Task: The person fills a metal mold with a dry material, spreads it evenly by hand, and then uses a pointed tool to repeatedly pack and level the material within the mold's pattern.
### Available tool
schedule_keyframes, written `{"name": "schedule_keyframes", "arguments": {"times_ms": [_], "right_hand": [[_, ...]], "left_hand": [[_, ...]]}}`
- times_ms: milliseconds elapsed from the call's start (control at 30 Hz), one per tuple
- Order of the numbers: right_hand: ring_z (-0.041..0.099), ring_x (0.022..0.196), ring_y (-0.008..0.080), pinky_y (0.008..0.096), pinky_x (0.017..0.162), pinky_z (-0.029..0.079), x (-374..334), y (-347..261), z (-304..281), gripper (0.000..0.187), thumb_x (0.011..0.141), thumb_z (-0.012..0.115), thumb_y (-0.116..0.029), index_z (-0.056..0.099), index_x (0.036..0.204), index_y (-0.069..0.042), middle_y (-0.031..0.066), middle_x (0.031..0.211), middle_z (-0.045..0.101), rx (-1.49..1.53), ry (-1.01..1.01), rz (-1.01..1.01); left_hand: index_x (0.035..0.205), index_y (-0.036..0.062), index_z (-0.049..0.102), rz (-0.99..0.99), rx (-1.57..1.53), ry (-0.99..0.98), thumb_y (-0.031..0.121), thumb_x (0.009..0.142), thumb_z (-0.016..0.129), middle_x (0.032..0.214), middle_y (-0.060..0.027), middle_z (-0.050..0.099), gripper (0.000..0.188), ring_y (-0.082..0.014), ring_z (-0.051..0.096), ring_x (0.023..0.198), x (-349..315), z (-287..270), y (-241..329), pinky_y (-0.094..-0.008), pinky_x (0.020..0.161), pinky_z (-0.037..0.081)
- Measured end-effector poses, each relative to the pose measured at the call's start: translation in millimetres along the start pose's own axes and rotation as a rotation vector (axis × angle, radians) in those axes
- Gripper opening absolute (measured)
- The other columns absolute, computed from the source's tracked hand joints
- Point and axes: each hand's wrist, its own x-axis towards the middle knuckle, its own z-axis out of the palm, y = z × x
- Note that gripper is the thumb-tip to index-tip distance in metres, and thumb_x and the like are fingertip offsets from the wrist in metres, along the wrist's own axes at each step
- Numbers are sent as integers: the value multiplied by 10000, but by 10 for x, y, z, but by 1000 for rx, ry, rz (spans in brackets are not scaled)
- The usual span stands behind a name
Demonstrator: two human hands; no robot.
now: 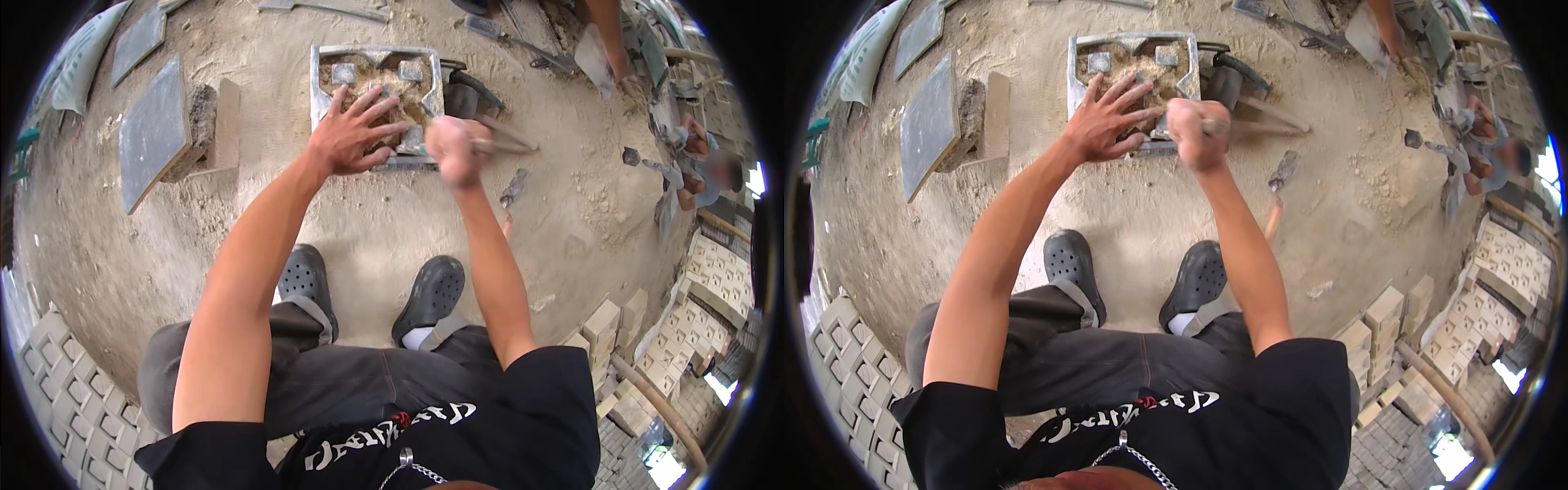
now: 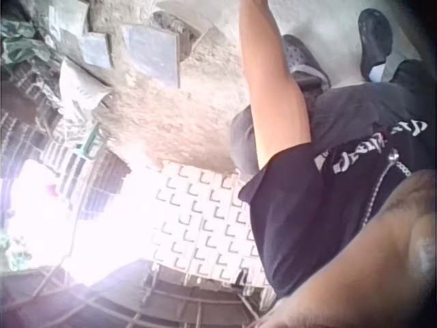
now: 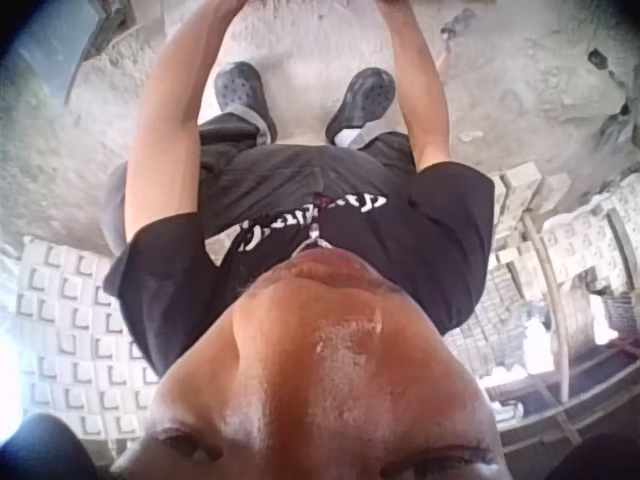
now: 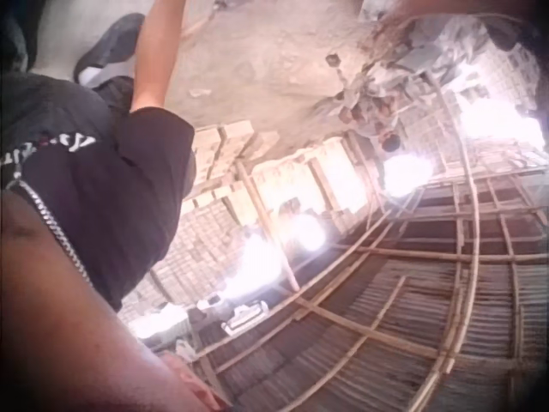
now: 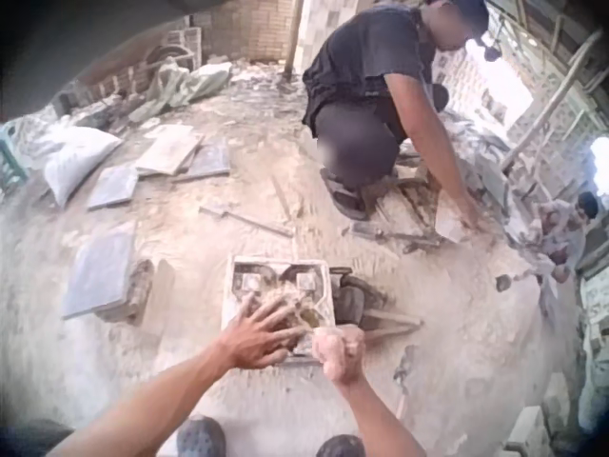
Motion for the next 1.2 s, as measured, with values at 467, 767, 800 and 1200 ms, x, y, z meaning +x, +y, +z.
{"name": "schedule_keyframes", "arguments": {"times_ms": [467, 767, 800, 1200], "right_hand": [[313, 452, 59, 266, 423, 214, 46, -93, 383, 438, 960, 468, -127, 345, 543, -77, -26, 524, 371, -8, 391, 37], [327, 445, 70, 263, 412, 243, 258, -242, 617, 427, 950, 475, -147, 334, 548, -117, -16, 491, 348, 106, 498, -77], [338, 444, 70, 260, 413, 252, 240, 1, 598, 423, 950, 478, -156, 358, 547, -112, -12, 488, 369, 2, 497, -54], [379, 426, 73, 267, 431, 297, 343, 58, 704, 457, 970, 465, -242, 432, 535, -110, -3, 469, 416, -262, 653, 87]], "left_hand": [[1515, 257, 295, -390, -147, 216, 732, 794, 524, 1609, -103, 176, 894, -295, 120, 1497, -213, 41, 21, -635, 1167, -10], [1512, 174, 239, -478, -243, 216, 742, 673, 666, 1589, -164, 150, 1099, -341, 132, 1484, -240, 94, -89, -701, 1123, 124], [1509, 173, 244, -472, -242, 215, 737, 669, 673, 1589, -165, 150, 1099, -343, 133, 1484, -234, 83, -88, -699, 1123, 125], [1502, 180, 253, -446, -272, 248, 718, 645, 699, 1591, -160, 149, 1107, -349, 141, 1483, -247, 87, -66, -720, 1105, 136]]}}
